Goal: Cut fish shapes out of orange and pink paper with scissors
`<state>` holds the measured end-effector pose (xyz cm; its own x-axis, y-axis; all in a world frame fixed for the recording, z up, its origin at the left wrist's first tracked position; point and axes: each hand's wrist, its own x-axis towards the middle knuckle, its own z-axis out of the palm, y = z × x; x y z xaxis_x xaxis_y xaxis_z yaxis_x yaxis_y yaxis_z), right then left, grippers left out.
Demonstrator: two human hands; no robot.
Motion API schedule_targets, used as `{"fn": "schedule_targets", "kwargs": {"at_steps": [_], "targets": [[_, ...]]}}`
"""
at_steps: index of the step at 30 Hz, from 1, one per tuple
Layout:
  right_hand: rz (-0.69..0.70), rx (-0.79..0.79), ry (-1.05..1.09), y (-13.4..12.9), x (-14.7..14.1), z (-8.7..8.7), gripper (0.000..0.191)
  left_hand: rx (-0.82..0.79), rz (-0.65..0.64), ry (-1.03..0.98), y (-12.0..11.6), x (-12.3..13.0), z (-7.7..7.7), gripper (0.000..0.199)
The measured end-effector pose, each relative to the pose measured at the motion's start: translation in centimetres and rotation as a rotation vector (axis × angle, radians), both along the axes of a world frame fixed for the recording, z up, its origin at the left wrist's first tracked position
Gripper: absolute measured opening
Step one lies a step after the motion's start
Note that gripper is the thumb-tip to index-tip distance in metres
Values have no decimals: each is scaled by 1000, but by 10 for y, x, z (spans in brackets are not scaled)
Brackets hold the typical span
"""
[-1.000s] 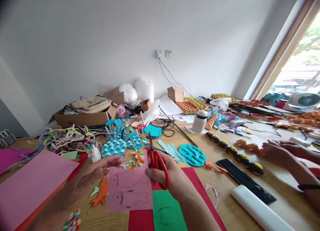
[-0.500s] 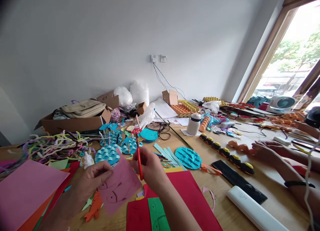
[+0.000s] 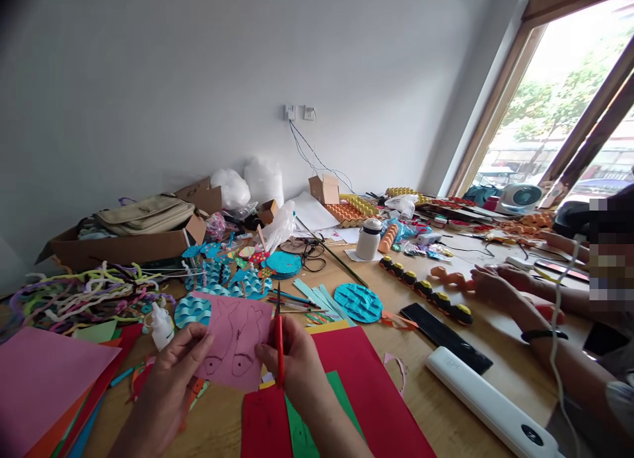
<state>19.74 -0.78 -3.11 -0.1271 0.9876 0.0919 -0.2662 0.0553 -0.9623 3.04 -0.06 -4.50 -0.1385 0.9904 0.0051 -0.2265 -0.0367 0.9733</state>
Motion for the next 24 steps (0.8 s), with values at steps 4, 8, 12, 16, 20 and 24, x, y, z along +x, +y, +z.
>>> {"fn": "schedule_targets", "kwargs": {"at_steps": [4,8,12,16,20,24], "targets": [[53,30,-156,-1,10,15,25,-89,-235,-11,-5,-3,5,33],[-1,83,-244,-6,15,15,25,-75,-224,88,-6,0,8,32],[-94,100,-347,-21,19,-2,35,-45,-5,74,-6,1,16,33],[47,83,-479,-42,13,-21,47,17,65,15,-5,1,26,28],[147,93,-564,-49,-4,-28,55,34,54,-18,-6,3,28,23],[156,152,-603,-44,-17,-23,53,7,70,-10,-9,3,26,25]]}}
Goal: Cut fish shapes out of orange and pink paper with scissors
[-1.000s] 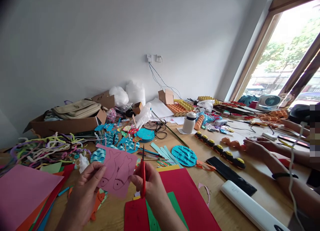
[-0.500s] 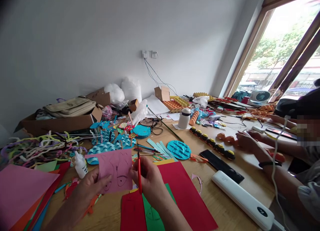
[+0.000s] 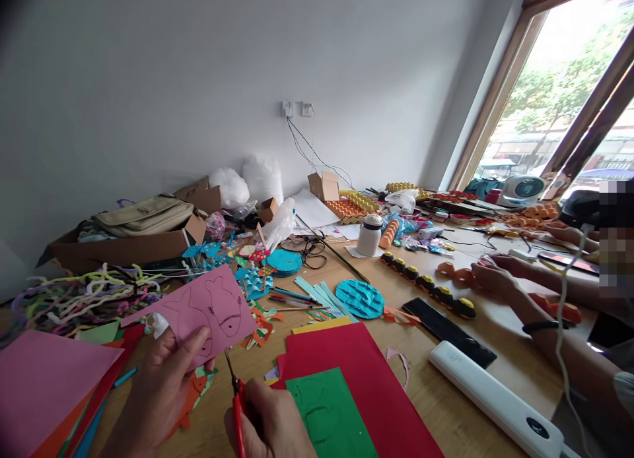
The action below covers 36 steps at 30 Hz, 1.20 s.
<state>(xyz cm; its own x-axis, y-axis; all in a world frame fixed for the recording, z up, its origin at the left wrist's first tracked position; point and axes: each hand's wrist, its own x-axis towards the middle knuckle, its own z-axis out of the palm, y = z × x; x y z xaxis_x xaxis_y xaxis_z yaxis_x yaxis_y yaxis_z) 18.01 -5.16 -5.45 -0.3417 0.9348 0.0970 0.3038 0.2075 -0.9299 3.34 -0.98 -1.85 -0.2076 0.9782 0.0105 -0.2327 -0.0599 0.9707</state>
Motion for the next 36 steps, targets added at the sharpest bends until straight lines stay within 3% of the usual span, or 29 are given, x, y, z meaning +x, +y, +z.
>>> {"fn": "schedule_targets", "kwargs": {"at_steps": [12,18,22,27,31,36], "targets": [[-19,65,-83,2,-9,18,34,-42,-20,-36,-6,-4,6,24],[2,68,-67,-2,-7,10,33,-1,3,-44,-8,-5,17,10],[25,70,-73,-3,-7,7,35,4,55,-114,-6,-4,13,14],[18,46,-92,0,-8,13,36,-2,19,-79,-6,-3,7,11],[14,45,-92,2,-9,17,37,-41,-36,-88,-11,1,12,17],[-2,42,-57,2,-9,18,41,-50,16,0,-13,6,19,15]]}}
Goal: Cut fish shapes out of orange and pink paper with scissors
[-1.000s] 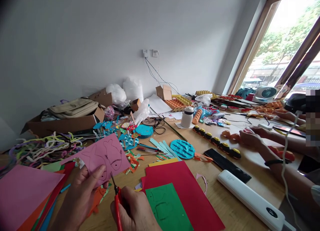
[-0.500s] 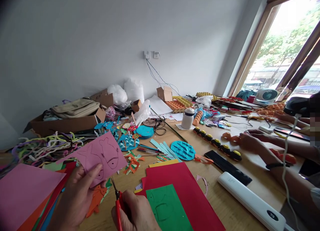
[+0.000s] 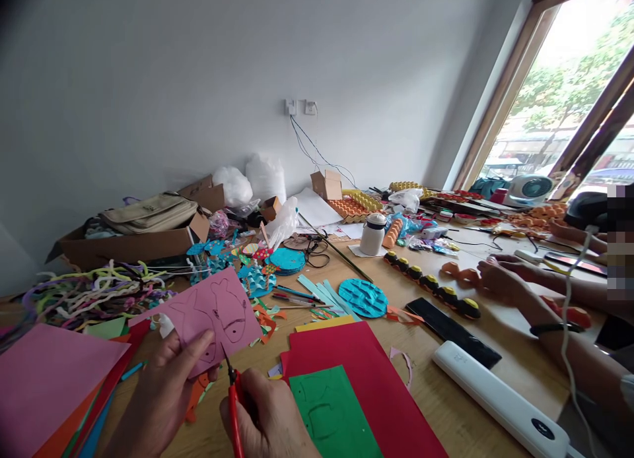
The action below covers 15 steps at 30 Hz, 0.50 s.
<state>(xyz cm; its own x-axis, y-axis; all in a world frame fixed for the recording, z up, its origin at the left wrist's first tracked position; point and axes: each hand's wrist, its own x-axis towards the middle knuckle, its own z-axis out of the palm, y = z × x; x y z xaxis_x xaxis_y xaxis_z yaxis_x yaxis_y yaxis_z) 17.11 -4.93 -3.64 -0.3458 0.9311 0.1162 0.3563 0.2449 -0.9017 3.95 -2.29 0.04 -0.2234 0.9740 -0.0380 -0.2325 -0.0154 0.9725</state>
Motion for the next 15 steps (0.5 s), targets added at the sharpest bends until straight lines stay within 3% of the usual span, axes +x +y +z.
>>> {"fn": "schedule_targets", "kwargs": {"at_steps": [7,15], "targets": [[9,-57,32,1,2,-14,51,18,-63,-56,2,0,-6,10],[18,32,38,2,8,-23,49,23,-89,-27,4,-2,-10,9]]}}
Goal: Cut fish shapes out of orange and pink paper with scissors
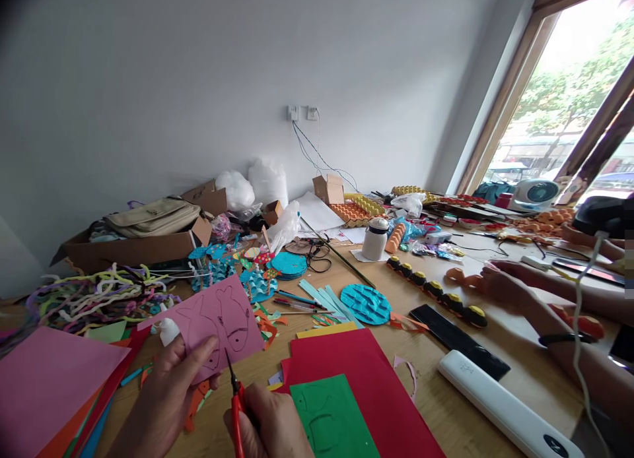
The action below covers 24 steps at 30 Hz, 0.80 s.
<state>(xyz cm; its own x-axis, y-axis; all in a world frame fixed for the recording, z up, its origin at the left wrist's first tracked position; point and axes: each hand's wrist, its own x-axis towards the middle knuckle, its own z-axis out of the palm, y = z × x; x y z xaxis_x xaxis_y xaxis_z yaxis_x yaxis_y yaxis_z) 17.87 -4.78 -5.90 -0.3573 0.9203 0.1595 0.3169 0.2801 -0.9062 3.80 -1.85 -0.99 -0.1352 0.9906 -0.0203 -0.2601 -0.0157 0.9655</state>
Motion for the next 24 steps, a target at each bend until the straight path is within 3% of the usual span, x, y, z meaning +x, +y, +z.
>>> {"fn": "schedule_targets", "kwargs": {"at_steps": [20,24], "targets": [[-48,-150,57,-1,-9,6,60,-6,-22,118,2,-5,-5,24],[-84,-348,216,-6,-12,7,62,-25,-50,97,1,-6,-5,23]]}}
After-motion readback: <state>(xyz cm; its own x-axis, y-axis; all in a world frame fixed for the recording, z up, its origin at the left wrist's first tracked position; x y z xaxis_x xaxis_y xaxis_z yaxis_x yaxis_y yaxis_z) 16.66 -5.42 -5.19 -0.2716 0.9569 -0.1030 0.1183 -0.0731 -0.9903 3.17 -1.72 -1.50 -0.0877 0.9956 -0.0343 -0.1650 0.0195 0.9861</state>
